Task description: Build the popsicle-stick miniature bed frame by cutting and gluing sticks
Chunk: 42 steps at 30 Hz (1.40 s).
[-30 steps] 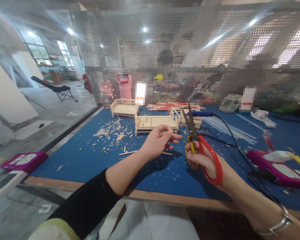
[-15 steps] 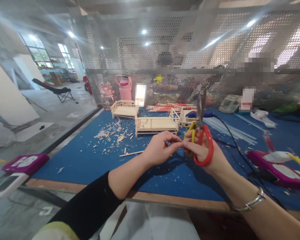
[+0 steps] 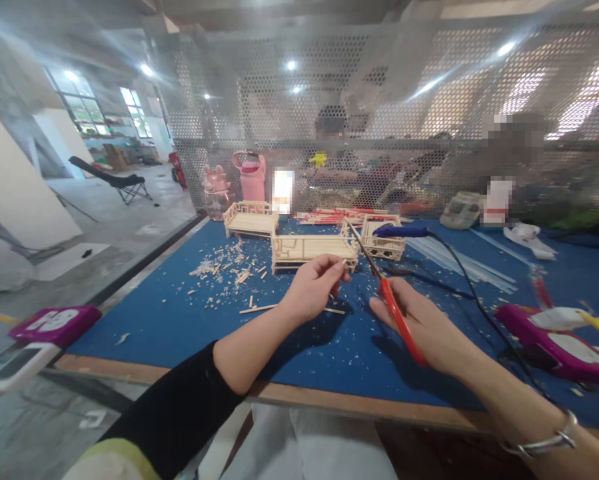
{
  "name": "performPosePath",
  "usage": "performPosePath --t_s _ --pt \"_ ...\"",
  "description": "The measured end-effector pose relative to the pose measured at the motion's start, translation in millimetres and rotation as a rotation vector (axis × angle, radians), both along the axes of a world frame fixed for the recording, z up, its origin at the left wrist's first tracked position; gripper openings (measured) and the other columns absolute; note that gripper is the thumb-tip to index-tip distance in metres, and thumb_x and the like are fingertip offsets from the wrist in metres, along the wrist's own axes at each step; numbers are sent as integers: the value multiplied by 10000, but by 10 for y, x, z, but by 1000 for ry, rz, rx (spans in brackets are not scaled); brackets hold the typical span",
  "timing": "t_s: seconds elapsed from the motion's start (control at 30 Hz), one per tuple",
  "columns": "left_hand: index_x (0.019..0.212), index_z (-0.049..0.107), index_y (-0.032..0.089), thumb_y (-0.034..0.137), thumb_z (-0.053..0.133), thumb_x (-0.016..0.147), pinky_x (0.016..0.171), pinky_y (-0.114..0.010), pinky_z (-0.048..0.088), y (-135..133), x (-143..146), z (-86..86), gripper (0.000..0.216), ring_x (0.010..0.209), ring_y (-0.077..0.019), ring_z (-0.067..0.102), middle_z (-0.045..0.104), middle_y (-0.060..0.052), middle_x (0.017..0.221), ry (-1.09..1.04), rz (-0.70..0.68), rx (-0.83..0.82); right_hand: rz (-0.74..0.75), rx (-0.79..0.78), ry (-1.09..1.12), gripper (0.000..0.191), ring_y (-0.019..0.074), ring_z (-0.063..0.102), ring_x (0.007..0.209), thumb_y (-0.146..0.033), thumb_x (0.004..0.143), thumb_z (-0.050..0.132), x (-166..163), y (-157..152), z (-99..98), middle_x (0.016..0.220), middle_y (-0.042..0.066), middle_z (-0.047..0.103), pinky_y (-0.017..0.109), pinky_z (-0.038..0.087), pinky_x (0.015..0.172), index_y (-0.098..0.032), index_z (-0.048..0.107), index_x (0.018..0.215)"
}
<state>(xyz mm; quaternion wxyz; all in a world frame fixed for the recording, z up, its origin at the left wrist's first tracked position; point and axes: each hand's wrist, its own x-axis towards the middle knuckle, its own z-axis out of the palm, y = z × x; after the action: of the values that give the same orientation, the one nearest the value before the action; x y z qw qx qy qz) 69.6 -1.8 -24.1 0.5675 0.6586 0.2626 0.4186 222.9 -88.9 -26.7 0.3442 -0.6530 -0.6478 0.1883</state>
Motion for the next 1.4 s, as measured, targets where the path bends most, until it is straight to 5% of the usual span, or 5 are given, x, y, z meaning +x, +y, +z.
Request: performPosePath --t_s 0.2,0.9,1.13,1.27,1.4 --pt "745 515 140 278 512 793 499 -184 334 -31 6 55 146 480 -40 404 459 54 572 11 20 11 89 -104 -4 280 129 408 562 -503 790 398 2 -84 -12 603 -33 455 243 371 499 -233 393 716" --pt "750 560 136 321 498 766 532 -197 369 27 -13 -9 196 518 -64 434 484 39 590 128 26 181 16 45 -233 315 111 378 432 -475 802 421 31 -150 -22 476 -45 458 230 289 441 -226 373 613" --pt "751 620 139 354 509 761 527 -218 362 46 -49 -74 241 543 -92 471 578 6 641 509 16 186 -244 -291 -451 364 220 554 513 -449 789 444 219 -81 -36 540 89 590 308 363 505 -217 494 513" --pt "751 658 141 304 537 753 592 -238 376 43 -53 -80 203 621 -122 516 616 -10 664 629 14 292 -299 -296 -633 409 262 588 544 -445 796 434 468 81 -115 571 165 602 339 371 507 -198 502 478" --pt "817 646 141 206 524 756 654 -242 398 46 -43 -85 151 678 -125 536 636 -20 753 576 36 265 -294 -288 -782 272 273 616 589 -404 729 550 511 248 41 666 161 658 326 384 491 -161 628 634"
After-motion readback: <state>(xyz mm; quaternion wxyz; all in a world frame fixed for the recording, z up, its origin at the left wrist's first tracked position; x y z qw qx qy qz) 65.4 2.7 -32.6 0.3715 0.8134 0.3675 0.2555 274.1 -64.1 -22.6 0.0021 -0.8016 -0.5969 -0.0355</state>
